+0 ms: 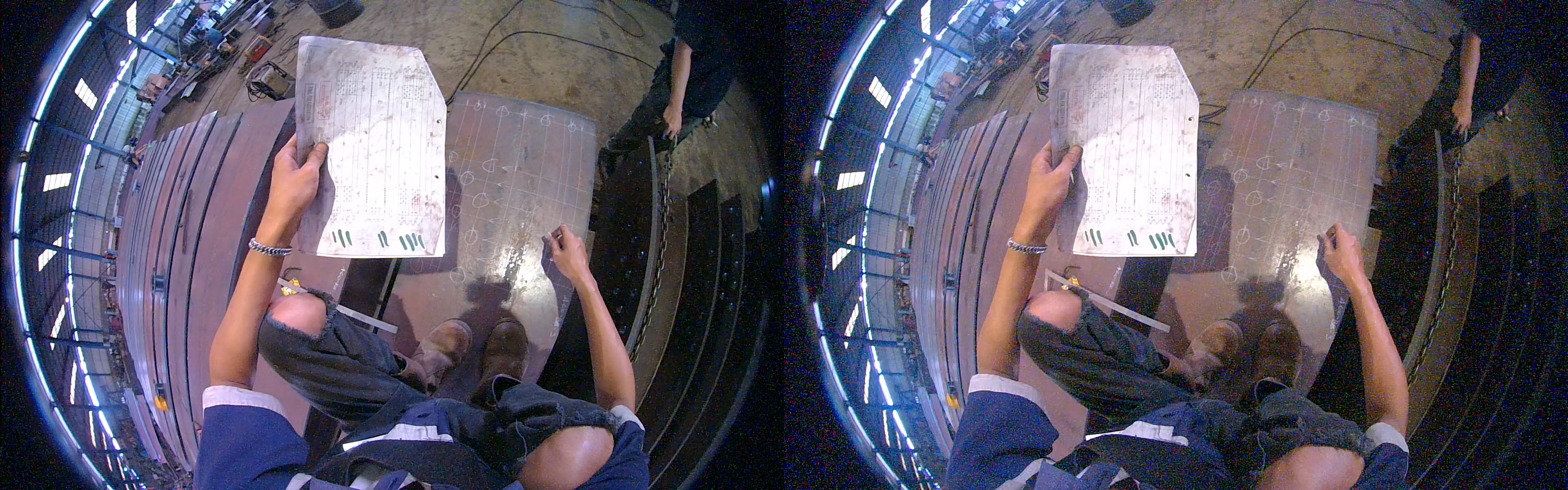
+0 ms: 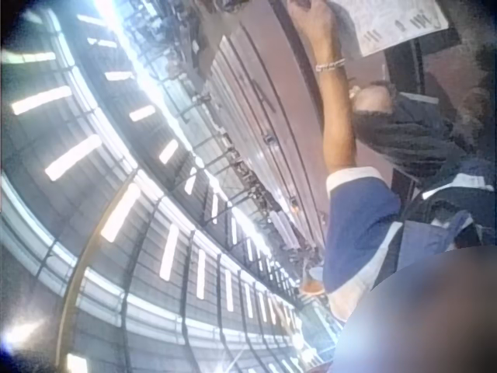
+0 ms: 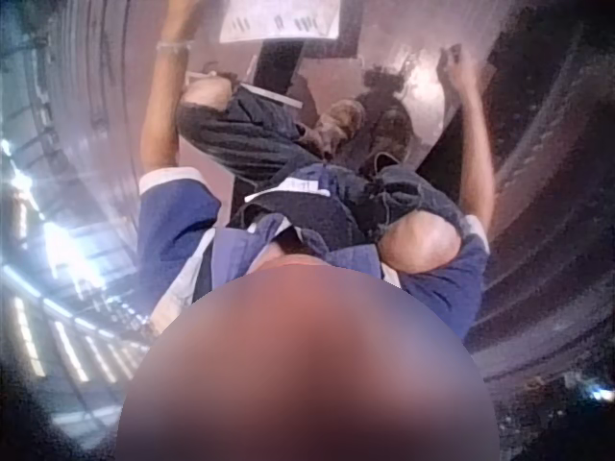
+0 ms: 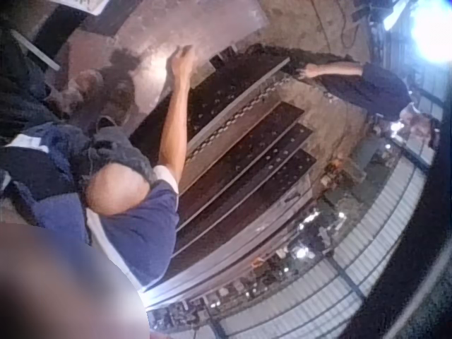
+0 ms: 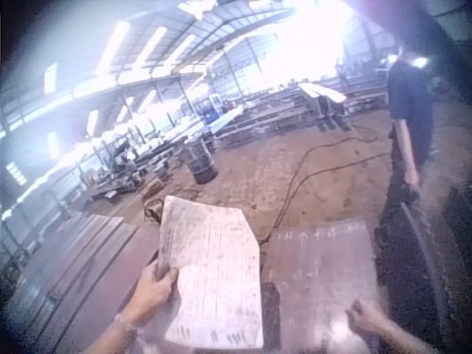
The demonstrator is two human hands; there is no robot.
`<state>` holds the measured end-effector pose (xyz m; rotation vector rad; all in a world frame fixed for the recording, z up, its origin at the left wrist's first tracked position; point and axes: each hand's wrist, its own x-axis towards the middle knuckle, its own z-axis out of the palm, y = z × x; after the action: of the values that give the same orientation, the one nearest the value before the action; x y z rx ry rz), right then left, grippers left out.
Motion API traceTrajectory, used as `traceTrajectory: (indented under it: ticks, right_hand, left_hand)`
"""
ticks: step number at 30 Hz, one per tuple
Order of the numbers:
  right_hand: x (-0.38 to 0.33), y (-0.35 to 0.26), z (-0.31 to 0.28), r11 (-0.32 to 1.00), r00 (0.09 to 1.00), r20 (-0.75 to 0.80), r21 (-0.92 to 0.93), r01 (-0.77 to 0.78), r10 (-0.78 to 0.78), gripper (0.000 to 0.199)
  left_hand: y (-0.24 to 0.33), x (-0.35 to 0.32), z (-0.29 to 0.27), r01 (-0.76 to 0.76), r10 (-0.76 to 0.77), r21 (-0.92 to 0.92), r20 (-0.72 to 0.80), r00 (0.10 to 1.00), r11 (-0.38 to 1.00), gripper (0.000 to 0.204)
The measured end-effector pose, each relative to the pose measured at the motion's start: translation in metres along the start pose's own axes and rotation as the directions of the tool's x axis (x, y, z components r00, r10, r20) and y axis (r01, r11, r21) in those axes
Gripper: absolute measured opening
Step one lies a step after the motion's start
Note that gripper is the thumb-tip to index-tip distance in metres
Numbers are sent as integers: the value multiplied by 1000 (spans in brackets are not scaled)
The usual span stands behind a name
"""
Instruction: The person marks a large metal sheet with a piece of chalk while referencing a document held in the other hand. They occasionally adjust their position and the document, continuing to draw circles and lines on the metal surface.
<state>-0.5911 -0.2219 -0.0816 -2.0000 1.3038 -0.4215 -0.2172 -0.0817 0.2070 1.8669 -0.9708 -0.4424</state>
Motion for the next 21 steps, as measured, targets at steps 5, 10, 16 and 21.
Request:
traceTrajectory:
  ticks: [5,10,16,21]
  right_hand:
    - [1,-3,1,1000,1000,8,14,-20,20,22]
    - [0,-7,1,1000,1000,12,9,-1,1,21]
    - [-2,-4,1,999,998,-34,28,44,-43,18]
    - [1,3,4,999,999,-23,32,32,-31,19]
  left_hand:
    - [5,-3,-1,16,-15,40,-16,1000,999,34]
    - [5,-4,0,-5,5,6,-1,1000,1000,34]
    - [4,-3,0,10,-10,-3,15,1000,1000,32]
    - [-3,1,-1,-42,42,-13,13,999,999,32]
